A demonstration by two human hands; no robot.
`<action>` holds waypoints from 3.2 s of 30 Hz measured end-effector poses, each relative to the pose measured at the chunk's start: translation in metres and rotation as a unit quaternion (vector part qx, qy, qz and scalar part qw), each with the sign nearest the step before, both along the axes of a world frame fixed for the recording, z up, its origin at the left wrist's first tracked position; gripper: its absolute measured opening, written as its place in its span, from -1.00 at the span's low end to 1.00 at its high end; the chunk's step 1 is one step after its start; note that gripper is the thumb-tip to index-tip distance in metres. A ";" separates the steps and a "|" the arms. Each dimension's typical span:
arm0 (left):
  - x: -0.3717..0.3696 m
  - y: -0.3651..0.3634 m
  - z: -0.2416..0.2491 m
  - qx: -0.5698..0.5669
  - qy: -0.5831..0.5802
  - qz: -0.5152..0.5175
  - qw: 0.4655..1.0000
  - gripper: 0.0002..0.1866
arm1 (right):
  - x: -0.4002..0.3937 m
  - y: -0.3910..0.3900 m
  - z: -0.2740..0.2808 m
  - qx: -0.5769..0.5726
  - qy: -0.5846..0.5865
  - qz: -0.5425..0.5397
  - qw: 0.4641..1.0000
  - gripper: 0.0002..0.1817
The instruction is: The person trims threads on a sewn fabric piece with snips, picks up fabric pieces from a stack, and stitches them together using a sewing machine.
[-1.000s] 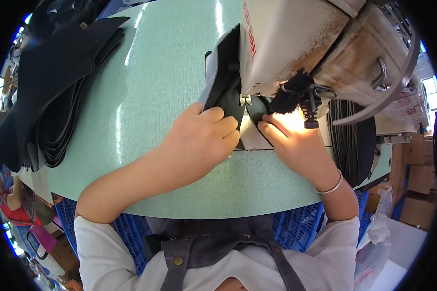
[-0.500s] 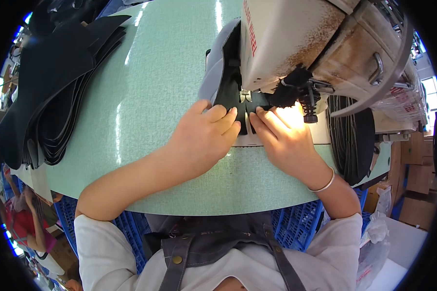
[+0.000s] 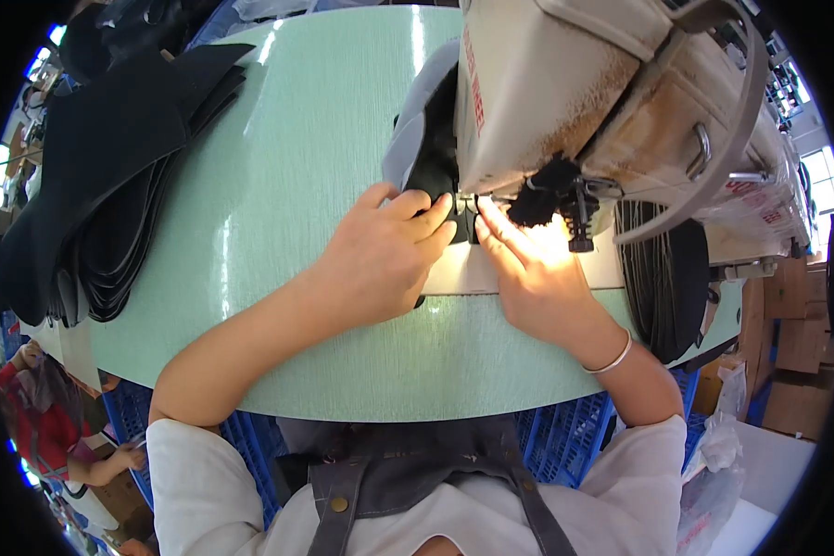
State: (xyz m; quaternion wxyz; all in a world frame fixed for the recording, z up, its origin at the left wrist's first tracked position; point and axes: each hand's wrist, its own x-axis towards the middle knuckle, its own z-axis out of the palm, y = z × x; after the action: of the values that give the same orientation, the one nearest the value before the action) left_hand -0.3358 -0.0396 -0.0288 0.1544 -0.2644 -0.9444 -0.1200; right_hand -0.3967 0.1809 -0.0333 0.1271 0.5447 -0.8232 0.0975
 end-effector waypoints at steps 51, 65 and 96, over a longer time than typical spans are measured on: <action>0.164 0.056 0.155 0.660 0.167 -0.450 0.578 -0.85 | -0.039 -0.002 -0.027 -0.092 -0.051 0.020 0.994 -0.47; 0.154 0.053 0.169 0.586 0.232 -0.377 0.679 -0.90 | -0.043 -0.001 -0.026 -0.122 -0.039 0.063 0.990 -0.47; 0.131 0.090 0.151 0.680 0.197 -0.550 0.443 -0.70 | -0.035 -0.006 -0.021 -0.139 -0.052 0.062 0.987 -0.47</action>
State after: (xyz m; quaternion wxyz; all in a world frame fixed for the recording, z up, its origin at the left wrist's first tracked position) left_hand -0.2044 0.0506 0.1221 0.3686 -0.5554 -0.1606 -0.7279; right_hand -0.4320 0.1747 -0.0543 0.1525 0.5658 -0.7720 0.2463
